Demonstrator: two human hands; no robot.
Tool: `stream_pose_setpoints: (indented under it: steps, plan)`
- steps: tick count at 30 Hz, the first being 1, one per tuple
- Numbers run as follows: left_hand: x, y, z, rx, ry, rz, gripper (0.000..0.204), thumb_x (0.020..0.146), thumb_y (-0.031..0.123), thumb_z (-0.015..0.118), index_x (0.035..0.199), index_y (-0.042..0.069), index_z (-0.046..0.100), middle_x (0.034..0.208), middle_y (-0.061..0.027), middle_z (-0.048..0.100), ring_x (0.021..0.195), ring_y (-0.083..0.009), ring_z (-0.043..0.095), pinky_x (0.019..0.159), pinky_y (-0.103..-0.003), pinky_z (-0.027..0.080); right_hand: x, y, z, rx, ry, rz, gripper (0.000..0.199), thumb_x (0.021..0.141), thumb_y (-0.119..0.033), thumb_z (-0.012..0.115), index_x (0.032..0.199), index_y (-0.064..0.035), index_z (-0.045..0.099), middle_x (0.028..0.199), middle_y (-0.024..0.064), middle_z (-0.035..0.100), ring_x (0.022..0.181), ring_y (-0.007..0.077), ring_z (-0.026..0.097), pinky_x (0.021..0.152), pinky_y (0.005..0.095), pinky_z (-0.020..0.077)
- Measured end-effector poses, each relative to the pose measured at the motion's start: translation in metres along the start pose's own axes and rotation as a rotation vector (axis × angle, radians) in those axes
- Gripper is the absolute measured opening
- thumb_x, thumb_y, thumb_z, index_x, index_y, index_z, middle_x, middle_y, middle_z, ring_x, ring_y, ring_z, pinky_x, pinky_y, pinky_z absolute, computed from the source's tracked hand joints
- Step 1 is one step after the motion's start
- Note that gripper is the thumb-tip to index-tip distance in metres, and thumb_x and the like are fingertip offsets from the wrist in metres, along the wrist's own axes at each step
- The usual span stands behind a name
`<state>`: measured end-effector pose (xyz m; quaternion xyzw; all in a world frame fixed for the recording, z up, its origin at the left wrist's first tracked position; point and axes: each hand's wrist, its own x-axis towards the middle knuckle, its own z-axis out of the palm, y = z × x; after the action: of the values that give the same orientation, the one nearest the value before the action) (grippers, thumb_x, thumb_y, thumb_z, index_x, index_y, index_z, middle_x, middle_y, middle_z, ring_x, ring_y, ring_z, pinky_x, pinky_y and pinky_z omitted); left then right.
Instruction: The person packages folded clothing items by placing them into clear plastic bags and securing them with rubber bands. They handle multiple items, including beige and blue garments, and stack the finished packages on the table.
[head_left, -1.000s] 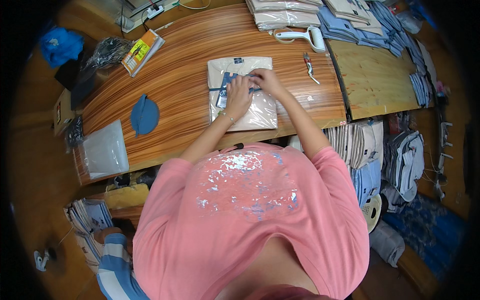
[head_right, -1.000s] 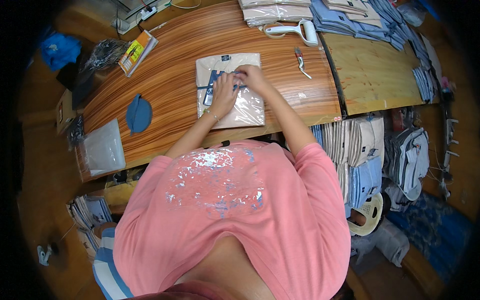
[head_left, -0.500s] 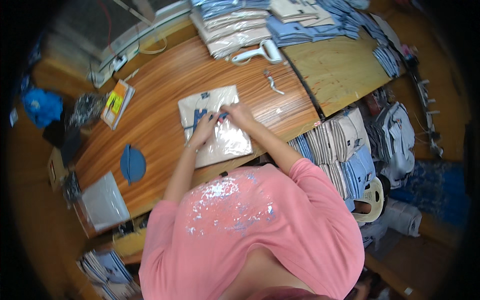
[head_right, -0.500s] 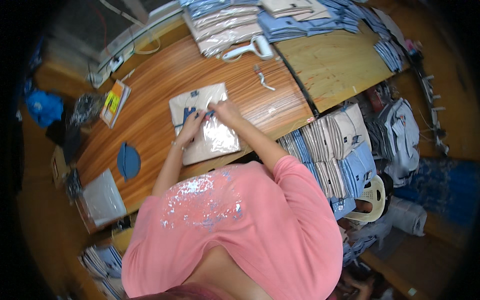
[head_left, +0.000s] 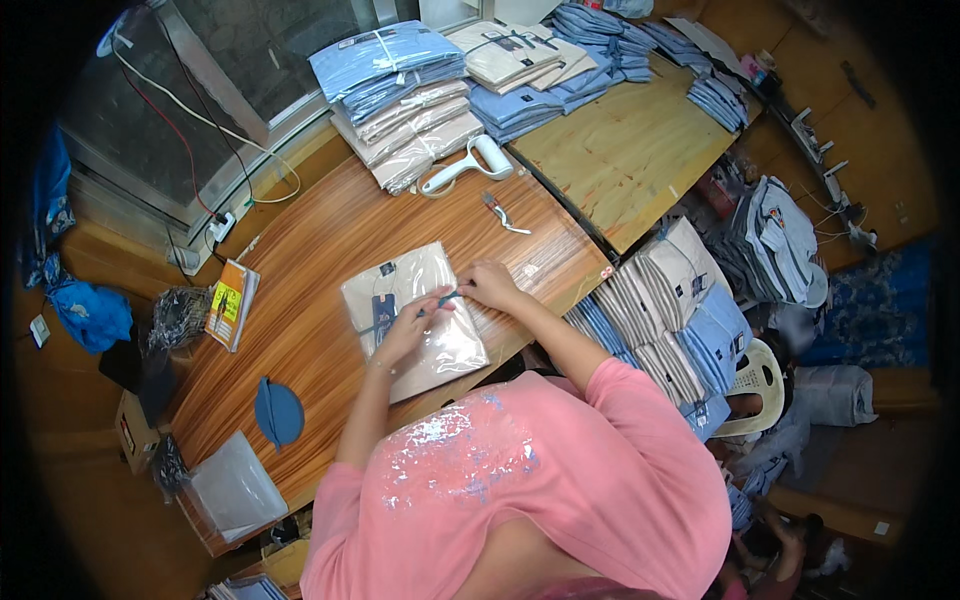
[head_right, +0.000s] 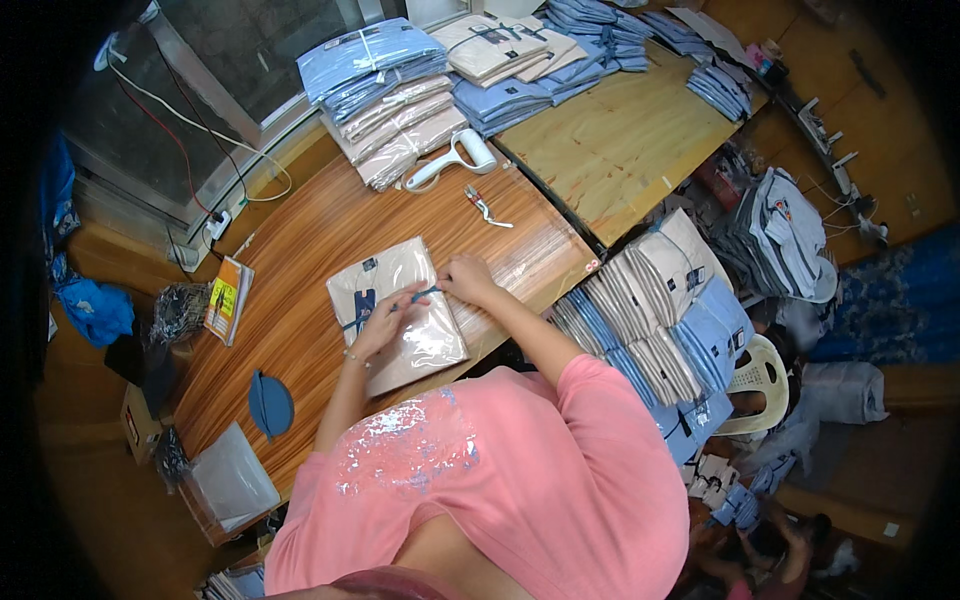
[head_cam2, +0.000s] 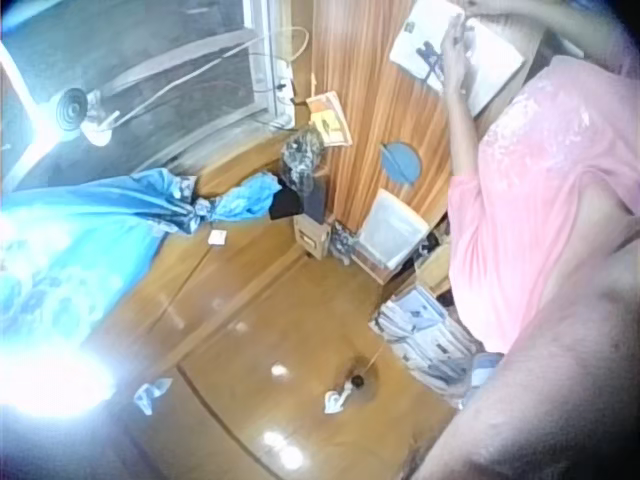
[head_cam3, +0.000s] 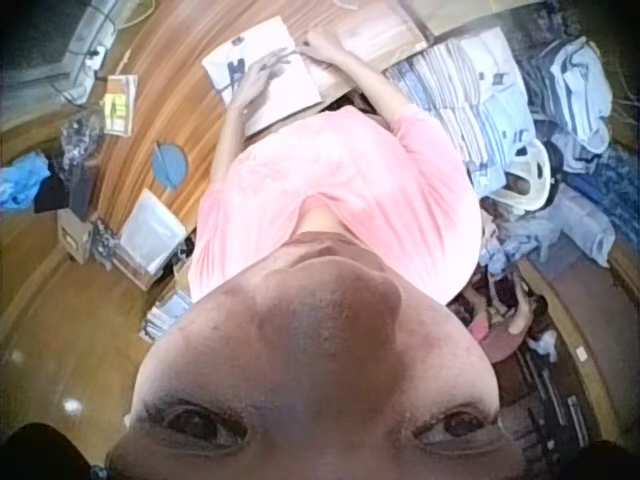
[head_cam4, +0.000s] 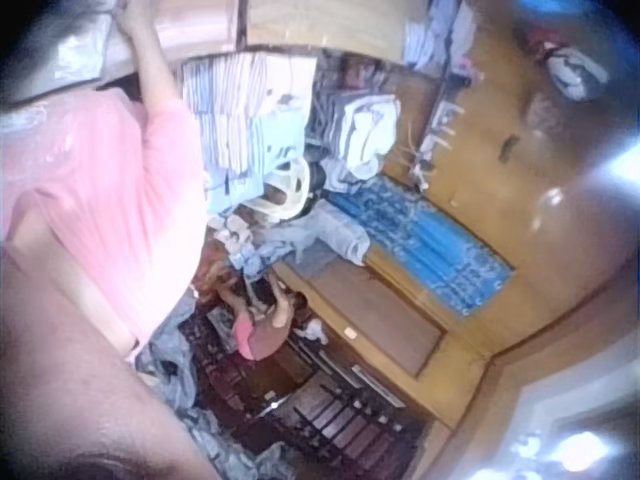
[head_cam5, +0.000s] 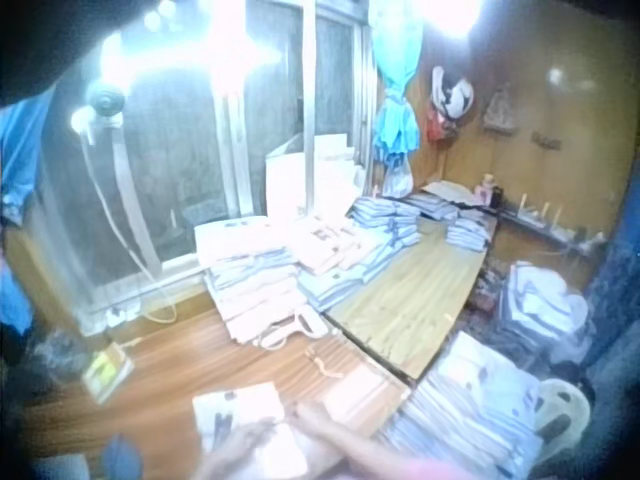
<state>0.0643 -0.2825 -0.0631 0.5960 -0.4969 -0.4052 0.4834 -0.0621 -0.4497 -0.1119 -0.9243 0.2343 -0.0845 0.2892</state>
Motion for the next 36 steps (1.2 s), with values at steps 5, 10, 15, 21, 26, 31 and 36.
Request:
stream_pose_setpoints:
  steps: [5, 10, 15, 21, 26, 31, 36]
  plan:
    - [0.012, -0.018, -0.001, 0.017, 0.100, -0.187, 0.033, 0.094, 0.026, 0.043, 0.090, -0.003, 0.059, 0.083, -0.0057, 0.059, 0.078, -0.0127, 0.051, 0.070, -0.024, 0.041, -0.003, 0.017, -0.014, -0.022, -0.118, 0.064, 0.021, 0.070, -0.031, 0.065, 0.073, -0.0114, 0.068, 0.075, 0.0121, 0.061, 0.072, 0.0309, 0.059, 0.063, 0.0412, 0.0461]
    - [0.015, -0.016, 0.015, 0.408, 0.155, 0.011, 0.025, 0.092, 0.014, 0.042, 0.096, -0.005, 0.057, 0.085, -0.0125, 0.060, 0.081, -0.0199, 0.056, 0.073, -0.031, 0.044, -0.008, -0.025, -0.020, 0.238, -0.078, -0.170, 0.022, 0.074, -0.026, 0.065, 0.079, -0.0042, 0.064, 0.083, 0.0145, 0.059, 0.082, 0.0311, 0.056, 0.073, 0.0370, 0.0439]
    - [0.022, -0.028, 0.028, 0.290, 0.163, 0.023, 0.023, 0.091, 0.010, 0.041, 0.098, -0.006, 0.055, 0.092, -0.0211, 0.060, 0.083, -0.0305, 0.058, 0.076, -0.034, 0.044, 0.001, -0.035, -0.006, 0.305, 0.129, -0.185, 0.018, 0.074, -0.024, 0.062, 0.081, -0.0074, 0.066, 0.095, 0.0111, 0.055, 0.097, 0.0294, 0.050, 0.079, 0.0403, 0.0401]
    - [0.013, -0.006, 0.032, -0.005, 0.095, -0.120, 0.033, 0.095, 0.018, 0.036, 0.094, -0.008, 0.056, 0.092, -0.0133, 0.060, 0.089, -0.0182, 0.054, 0.082, -0.030, 0.041, 0.003, -0.014, -0.002, 0.005, 0.013, -0.248, 0.020, 0.073, -0.029, 0.061, 0.086, -0.0160, 0.069, 0.099, 0.0043, 0.054, 0.104, 0.0264, 0.041, 0.076, 0.0460, 0.0384]
    - [0.027, -0.021, 0.004, 0.143, -0.095, -0.164, 0.029, 0.095, 0.016, 0.036, 0.094, -0.005, 0.056, 0.087, -0.0095, 0.057, 0.084, -0.0161, 0.051, 0.080, -0.028, 0.041, 0.011, 0.011, 0.017, 0.028, -0.034, -0.133, 0.018, 0.074, -0.028, 0.059, 0.084, -0.0152, 0.068, 0.096, 0.0071, 0.057, 0.099, 0.0257, 0.048, 0.073, 0.0473, 0.0402]
    - [0.041, -0.031, -0.014, -0.031, -0.090, -0.304, 0.023, 0.094, 0.010, 0.039, 0.095, -0.005, 0.056, 0.082, -0.0069, 0.058, 0.077, -0.0124, 0.053, 0.075, -0.024, 0.042, -0.014, 0.019, 0.014, 0.355, -0.076, -0.092, 0.020, 0.076, -0.022, 0.055, 0.080, -0.0052, 0.064, 0.075, 0.0155, 0.062, 0.069, 0.0319, 0.058, 0.062, 0.0414, 0.0448]
    - [0.045, -0.018, -0.008, 0.016, -0.114, -0.365, 0.010, 0.085, -0.002, 0.051, 0.091, -0.005, 0.059, 0.080, -0.0046, 0.059, 0.071, -0.0094, 0.053, 0.067, -0.020, 0.043, -0.048, -0.043, 0.025, 0.340, 0.028, 0.051, 0.018, 0.073, -0.019, 0.055, 0.076, -0.0038, 0.064, 0.073, 0.0170, 0.062, 0.069, 0.0318, 0.059, 0.061, 0.0428, 0.0447]
